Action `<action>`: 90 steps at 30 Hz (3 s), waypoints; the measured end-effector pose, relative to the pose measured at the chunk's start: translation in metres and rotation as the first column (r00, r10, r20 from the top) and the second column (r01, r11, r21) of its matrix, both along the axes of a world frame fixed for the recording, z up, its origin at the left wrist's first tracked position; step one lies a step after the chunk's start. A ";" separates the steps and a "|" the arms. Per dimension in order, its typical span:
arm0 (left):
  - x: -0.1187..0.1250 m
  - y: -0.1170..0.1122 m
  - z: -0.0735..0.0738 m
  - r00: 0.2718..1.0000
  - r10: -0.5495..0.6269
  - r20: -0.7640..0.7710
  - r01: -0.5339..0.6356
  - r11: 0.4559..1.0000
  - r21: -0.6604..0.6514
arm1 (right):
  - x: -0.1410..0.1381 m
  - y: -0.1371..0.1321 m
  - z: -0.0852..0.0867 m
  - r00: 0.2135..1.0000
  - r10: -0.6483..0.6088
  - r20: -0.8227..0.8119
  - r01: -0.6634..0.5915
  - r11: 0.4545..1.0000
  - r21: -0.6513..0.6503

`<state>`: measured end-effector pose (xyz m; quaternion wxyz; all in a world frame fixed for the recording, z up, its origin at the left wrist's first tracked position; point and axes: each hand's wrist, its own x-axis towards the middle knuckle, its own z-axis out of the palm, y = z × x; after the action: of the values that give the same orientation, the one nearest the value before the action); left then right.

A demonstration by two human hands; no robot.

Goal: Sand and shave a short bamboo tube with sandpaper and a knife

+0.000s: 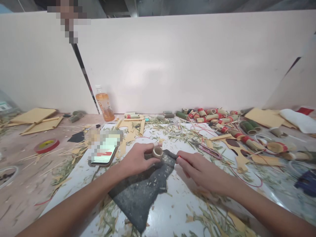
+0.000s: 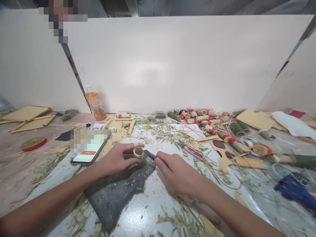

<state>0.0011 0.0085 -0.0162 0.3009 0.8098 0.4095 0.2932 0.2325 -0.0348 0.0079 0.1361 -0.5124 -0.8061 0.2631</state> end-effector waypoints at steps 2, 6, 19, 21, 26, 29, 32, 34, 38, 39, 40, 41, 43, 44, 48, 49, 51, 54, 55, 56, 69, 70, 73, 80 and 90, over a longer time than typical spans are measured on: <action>0.001 0.000 -0.001 0.999 0.001 0.034 0.001 0.999 -0.051 | 0.000 0.000 0.001 1.000 -0.003 -0.003 0.003 1.000 -0.007; 0.002 -0.001 0.000 0.997 0.057 -0.054 -0.055 0.998 0.043 | 0.002 0.001 0.003 1.000 0.001 -0.013 -0.001 0.999 -0.032; -0.003 0.004 0.003 0.996 0.038 -0.081 -0.011 0.951 0.308 | 0.004 -0.002 0.002 0.984 0.057 0.169 -0.084 0.984 0.155; -0.002 0.003 0.004 0.998 0.000 -0.055 0.014 0.968 0.250 | 0.004 -0.001 0.003 0.984 0.072 0.162 -0.097 0.983 0.153; 0.002 -0.001 0.005 0.998 0.008 -0.065 -0.003 0.997 0.083 | 0.005 0.000 0.006 0.982 0.088 0.164 -0.112 0.983 0.144; 0.003 -0.002 0.005 0.998 0.028 -0.047 -0.024 0.996 0.082 | 0.005 0.000 0.006 0.983 0.091 0.158 -0.115 0.982 0.150; 0.001 -0.002 0.004 0.999 0.012 -0.031 -0.009 0.995 0.099 | 0.006 0.001 0.005 0.983 0.110 0.146 -0.132 0.980 0.150; -0.002 -0.001 0.005 0.999 -0.030 -0.011 0.031 0.997 0.064 | 0.006 0.001 0.004 0.983 0.106 0.151 -0.131 0.978 0.161; -0.007 0.001 0.006 0.994 -0.089 0.055 0.093 0.993 -0.069 | 0.005 -0.001 0.004 0.980 0.086 0.179 -0.120 0.975 0.189; -0.007 0.001 0.006 0.994 -0.086 0.064 0.091 0.993 -0.080 | 0.005 -0.001 0.004 0.979 0.087 0.184 -0.122 0.974 0.189; -0.007 0.001 0.006 0.995 -0.081 0.066 0.086 0.993 -0.080 | 0.005 -0.001 0.004 0.978 0.093 0.187 -0.128 0.974 0.187; -0.007 0.001 0.006 0.995 -0.077 0.064 0.082 0.994 -0.076 | 0.004 -0.001 0.004 0.977 0.099 0.189 -0.135 0.973 0.186; -0.006 0.000 0.006 0.995 -0.077 0.056 0.080 0.995 -0.064 | 0.004 -0.001 0.003 0.976 0.111 0.189 -0.146 0.972 0.186; -0.005 0.000 0.007 0.996 -0.079 0.052 0.082 0.995 -0.061 | 0.004 -0.001 0.003 0.976 0.114 0.188 -0.150 0.971 0.186; -0.003 0.000 0.007 0.996 -0.071 0.054 0.074 0.995 -0.061 | 0.003 -0.001 0.003 0.976 0.110 0.187 -0.145 0.972 0.185; -0.003 0.000 0.008 0.996 -0.066 0.055 0.070 0.995 -0.067 | 0.003 -0.001 0.003 0.976 0.109 0.191 -0.146 0.971 0.188; -0.003 0.000 0.008 0.997 -0.059 0.058 0.064 0.994 -0.088 | 0.004 -0.001 0.004 0.973 0.108 0.202 -0.149 0.968 0.201; -0.003 -0.001 0.010 0.996 -0.065 0.059 0.071 0.991 -0.110 | 0.004 -0.001 0.004 0.968 0.105 0.227 -0.153 0.967 0.206; -0.003 -0.001 0.010 0.996 -0.067 0.059 0.073 0.991 -0.111 | 0.004 -0.001 0.004 0.966 0.098 0.238 -0.148 0.968 0.205; -0.003 -0.001 0.011 0.996 -0.067 0.059 0.074 0.991 -0.113 | 0.004 -0.001 0.003 0.964 0.089 0.249 -0.142 0.968 0.204; -0.001 0.002 0.009 0.990 -0.044 0.135 0.076 0.967 -0.244 | 0.002 0.003 0.002 0.933 0.024 0.359 -0.132 0.951 0.280; -0.001 0.002 0.009 0.990 -0.045 0.134 0.077 0.966 -0.247 | 0.001 0.002 0.003 0.933 0.021 0.358 -0.130 0.950 0.283; -0.001 0.003 0.010 0.989 -0.048 0.139 0.082 0.964 -0.252 | 0.001 0.000 0.005 0.930 0.015 0.366 -0.131 0.947 0.294; -0.001 0.001 0.011 0.984 -0.069 0.166 0.113 0.957 -0.269 | 0.003 -0.004 0.008 0.899 -0.002 0.438 -0.150 0.939 0.311; 0.001 0.001 0.012 0.983 -0.022 0.184 0.079 0.947 -0.312 | 0.003 0.000 0.013 0.969 0.032 0.247 -0.074 0.984 0.164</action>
<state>0.0025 0.0092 -0.0045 0.4704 0.7314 0.4019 0.2870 0.2359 -0.0352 0.0209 0.0730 -0.5054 -0.8497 0.1316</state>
